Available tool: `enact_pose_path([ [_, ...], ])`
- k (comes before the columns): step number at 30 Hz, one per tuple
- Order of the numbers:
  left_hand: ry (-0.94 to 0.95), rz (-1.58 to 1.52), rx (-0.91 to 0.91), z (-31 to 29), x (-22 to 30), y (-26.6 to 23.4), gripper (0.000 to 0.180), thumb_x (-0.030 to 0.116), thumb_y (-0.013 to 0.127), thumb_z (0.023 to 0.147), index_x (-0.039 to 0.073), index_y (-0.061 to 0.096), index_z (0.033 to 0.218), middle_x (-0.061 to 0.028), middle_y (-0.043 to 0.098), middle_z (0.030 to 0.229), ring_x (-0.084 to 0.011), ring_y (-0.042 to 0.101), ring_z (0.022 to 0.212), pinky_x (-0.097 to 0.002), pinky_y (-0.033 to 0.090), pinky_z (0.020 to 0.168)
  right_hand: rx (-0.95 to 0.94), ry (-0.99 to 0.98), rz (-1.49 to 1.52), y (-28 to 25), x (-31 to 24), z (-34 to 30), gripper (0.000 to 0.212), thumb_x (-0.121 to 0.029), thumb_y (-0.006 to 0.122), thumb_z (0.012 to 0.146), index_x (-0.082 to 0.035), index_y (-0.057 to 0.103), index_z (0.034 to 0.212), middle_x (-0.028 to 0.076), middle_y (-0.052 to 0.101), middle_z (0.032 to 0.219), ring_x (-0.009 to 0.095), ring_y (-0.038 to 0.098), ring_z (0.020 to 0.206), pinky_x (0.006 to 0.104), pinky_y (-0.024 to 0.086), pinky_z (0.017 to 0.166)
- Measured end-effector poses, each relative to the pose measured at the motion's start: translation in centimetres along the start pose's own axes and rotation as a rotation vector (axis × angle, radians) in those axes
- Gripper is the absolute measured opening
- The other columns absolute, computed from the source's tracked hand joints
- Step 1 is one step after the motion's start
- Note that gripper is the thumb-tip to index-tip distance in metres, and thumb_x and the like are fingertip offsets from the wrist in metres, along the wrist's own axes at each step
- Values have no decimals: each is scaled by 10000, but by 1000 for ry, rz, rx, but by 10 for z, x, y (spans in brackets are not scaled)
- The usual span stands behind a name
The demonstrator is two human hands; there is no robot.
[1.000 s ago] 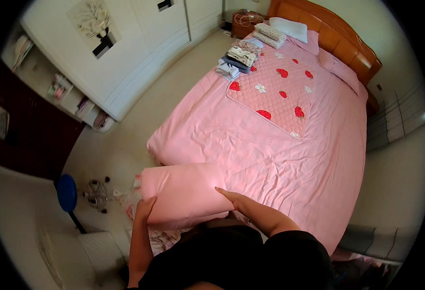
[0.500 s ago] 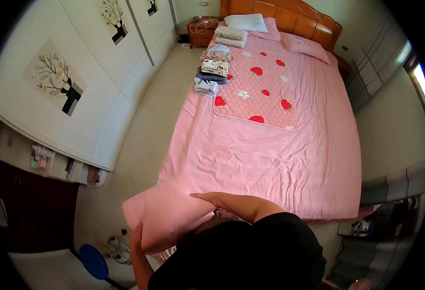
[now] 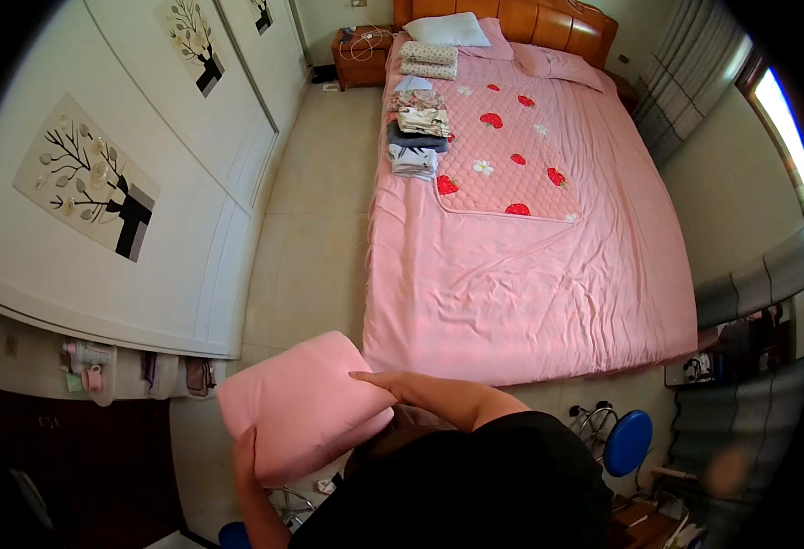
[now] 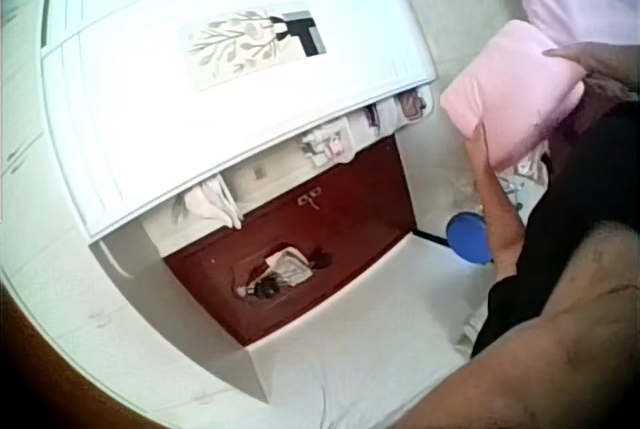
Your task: The person folds a pink bedsheet on a bed. They smooth the sheet, fold it in half multiple times, and roll it into a compact bundle. Finally, they lift the folded sheet and place it on a stack of other folded linens at the head of the bed.
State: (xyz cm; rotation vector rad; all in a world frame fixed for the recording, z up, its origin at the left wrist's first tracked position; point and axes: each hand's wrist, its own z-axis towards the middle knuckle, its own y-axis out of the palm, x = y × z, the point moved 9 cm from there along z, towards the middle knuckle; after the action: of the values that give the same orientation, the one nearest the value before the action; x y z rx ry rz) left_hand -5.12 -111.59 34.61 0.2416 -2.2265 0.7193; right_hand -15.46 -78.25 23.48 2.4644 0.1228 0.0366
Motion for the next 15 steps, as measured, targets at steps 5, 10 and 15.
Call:
enact_pose_path([
  [5, 51, 81, 1, 44, 52, -21, 566, 327, 664, 893, -110, 585, 1244, -195, 673, 1111, -248, 666, 929, -373, 547, 784, -49, -111, 73, 18, -35, 30, 708, -495, 700, 885, -8, 519, 1366, 143, 599, 1342, 216, 592, 1207, 354, 447, 1079],
  [10, 119, 13, -79, 123, 63, -26, 601, 286, 676, 884, -119, 525, 1302, -203, 655, 1161, -254, 663, 960, -366, 546, 805, -37, -113, 161, 13, -73, 79, 676, -470, 719, 878, -16, 542, 1347, 135, 631, 1298, 208, 628, 1151, 350, 474, 1052],
  [15, 46, -76, -202, 164, 126, 1, 606, 277, 686, 857, -119, 541, 1291, -208, 651, 1200, -272, 647, 1038, -368, 518, 874, 10, -166, 203, 41, -120, 59, 661, -459, 703, 894, -11, 535, 1351, 152, 618, 1312, 229, 623, 1157, 371, 480, 1046],
])
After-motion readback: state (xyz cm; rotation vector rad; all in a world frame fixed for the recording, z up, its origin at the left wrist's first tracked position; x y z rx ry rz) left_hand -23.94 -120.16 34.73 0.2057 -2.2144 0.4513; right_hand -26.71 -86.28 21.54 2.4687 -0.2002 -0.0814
